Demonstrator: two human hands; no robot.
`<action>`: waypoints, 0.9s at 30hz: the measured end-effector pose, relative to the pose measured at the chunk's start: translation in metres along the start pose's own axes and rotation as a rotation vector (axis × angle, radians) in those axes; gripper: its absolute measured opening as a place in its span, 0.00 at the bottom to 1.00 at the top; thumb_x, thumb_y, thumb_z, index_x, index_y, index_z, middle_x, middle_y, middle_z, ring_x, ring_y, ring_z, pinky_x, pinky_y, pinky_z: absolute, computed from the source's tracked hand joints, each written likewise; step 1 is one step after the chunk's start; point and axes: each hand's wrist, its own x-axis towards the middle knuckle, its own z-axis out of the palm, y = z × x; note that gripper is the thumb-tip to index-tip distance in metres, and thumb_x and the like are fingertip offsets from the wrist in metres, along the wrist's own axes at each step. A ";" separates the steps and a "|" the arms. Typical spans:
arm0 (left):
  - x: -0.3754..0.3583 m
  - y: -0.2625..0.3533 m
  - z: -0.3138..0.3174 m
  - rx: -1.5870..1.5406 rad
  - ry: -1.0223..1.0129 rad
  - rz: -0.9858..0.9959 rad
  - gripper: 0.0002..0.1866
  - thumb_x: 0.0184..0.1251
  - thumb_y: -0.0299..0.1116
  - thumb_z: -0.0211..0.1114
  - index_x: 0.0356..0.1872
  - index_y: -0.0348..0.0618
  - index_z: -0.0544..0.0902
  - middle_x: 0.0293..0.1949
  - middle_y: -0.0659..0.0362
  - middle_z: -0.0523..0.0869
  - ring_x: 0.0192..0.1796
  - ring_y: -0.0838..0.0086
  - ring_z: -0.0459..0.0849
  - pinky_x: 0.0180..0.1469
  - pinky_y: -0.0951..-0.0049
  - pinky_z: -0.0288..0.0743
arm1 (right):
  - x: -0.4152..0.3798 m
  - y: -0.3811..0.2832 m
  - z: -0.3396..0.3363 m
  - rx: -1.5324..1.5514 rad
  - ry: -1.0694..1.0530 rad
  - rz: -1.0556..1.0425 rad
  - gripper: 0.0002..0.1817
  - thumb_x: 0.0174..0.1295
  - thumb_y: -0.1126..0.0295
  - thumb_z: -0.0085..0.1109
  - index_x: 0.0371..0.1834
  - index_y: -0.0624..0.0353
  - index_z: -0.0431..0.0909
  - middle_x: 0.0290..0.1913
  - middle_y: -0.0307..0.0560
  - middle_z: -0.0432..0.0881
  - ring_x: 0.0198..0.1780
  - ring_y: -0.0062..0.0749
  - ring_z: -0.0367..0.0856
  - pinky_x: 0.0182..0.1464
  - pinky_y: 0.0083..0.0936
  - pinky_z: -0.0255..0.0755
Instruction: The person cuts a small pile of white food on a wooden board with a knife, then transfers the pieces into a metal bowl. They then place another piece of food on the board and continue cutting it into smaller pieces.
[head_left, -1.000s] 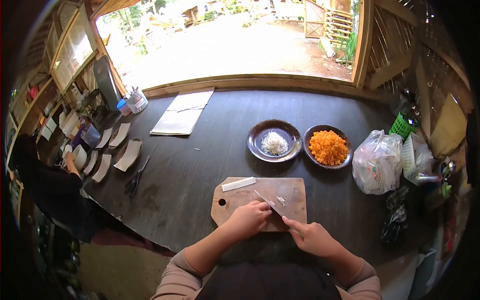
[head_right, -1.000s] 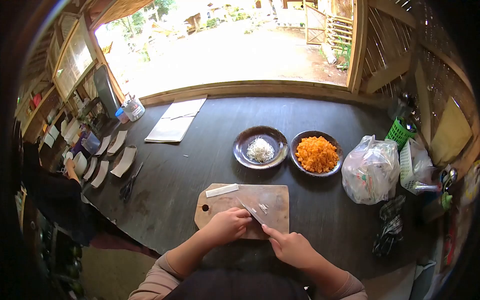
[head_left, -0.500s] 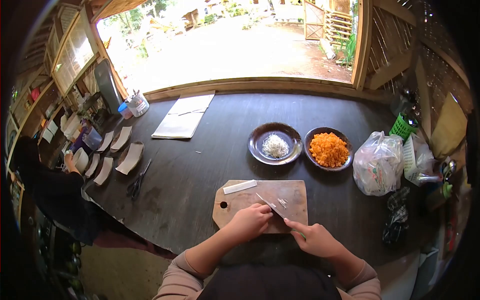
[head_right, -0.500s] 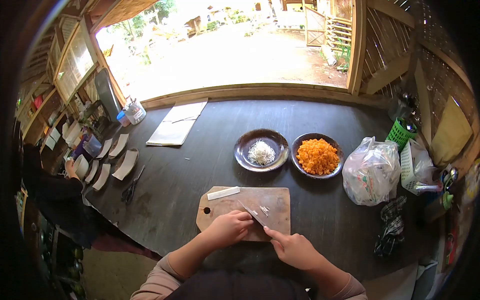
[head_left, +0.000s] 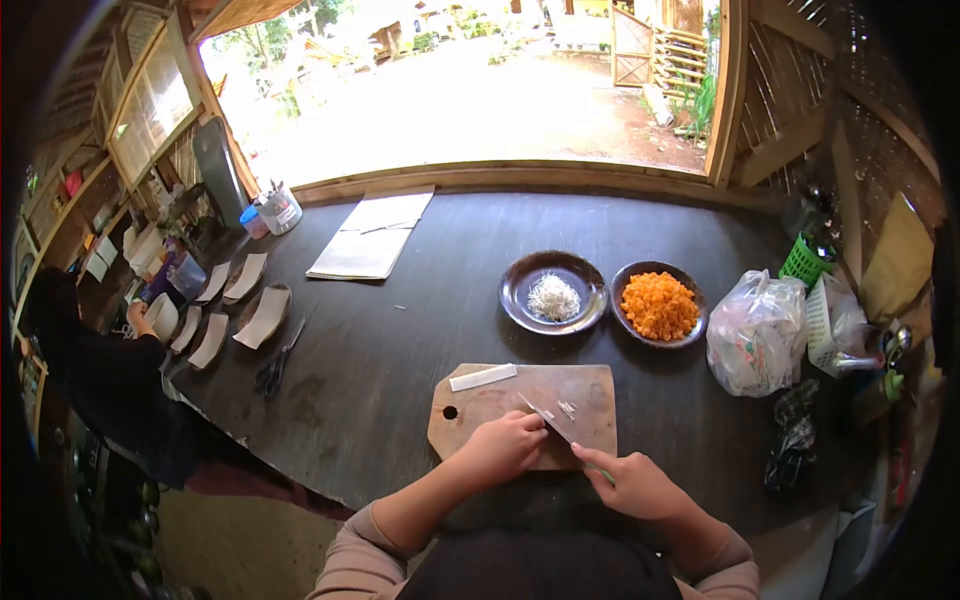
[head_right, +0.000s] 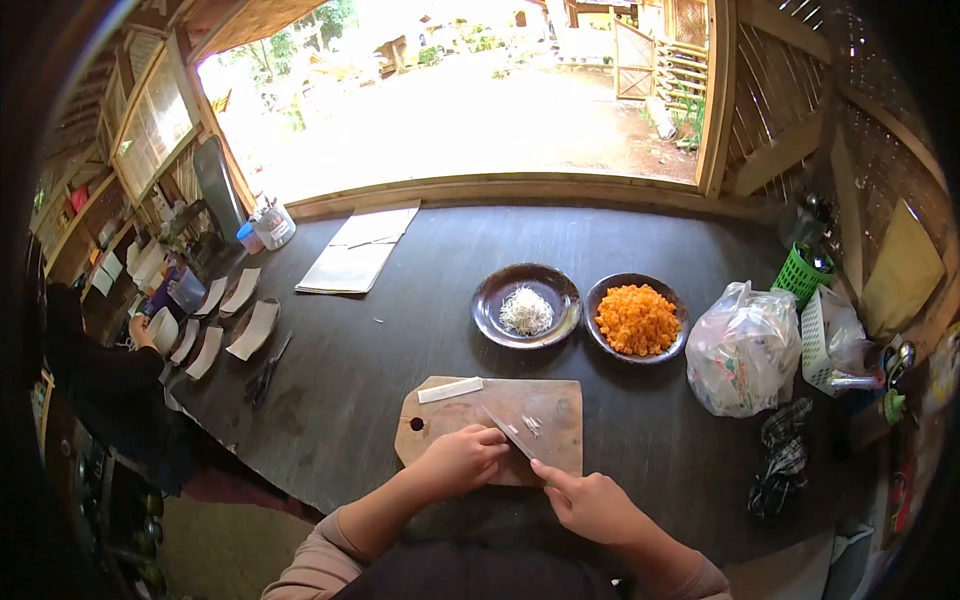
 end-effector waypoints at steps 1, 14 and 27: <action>0.000 0.000 0.000 -0.001 0.010 0.007 0.15 0.62 0.31 0.63 0.49 0.39 0.85 0.49 0.58 0.83 0.51 0.64 0.82 0.54 0.66 0.79 | -0.001 -0.003 -0.006 0.030 -0.031 0.029 0.24 0.64 0.69 0.60 0.65 0.42 0.76 0.23 0.60 0.79 0.22 0.56 0.80 0.29 0.44 0.76; -0.001 0.000 0.000 0.000 0.025 0.018 0.14 0.63 0.32 0.63 0.47 0.39 0.85 0.48 0.58 0.83 0.50 0.64 0.82 0.53 0.66 0.79 | -0.002 0.000 -0.008 0.040 0.006 -0.031 0.24 0.64 0.69 0.60 0.65 0.43 0.76 0.21 0.61 0.79 0.21 0.56 0.80 0.29 0.44 0.77; 0.000 -0.001 0.001 0.018 0.006 0.013 0.14 0.63 0.32 0.62 0.48 0.38 0.85 0.48 0.57 0.83 0.50 0.63 0.82 0.53 0.66 0.79 | -0.004 0.000 -0.012 0.058 -0.050 0.038 0.24 0.64 0.70 0.61 0.65 0.41 0.76 0.20 0.58 0.78 0.20 0.55 0.78 0.27 0.40 0.74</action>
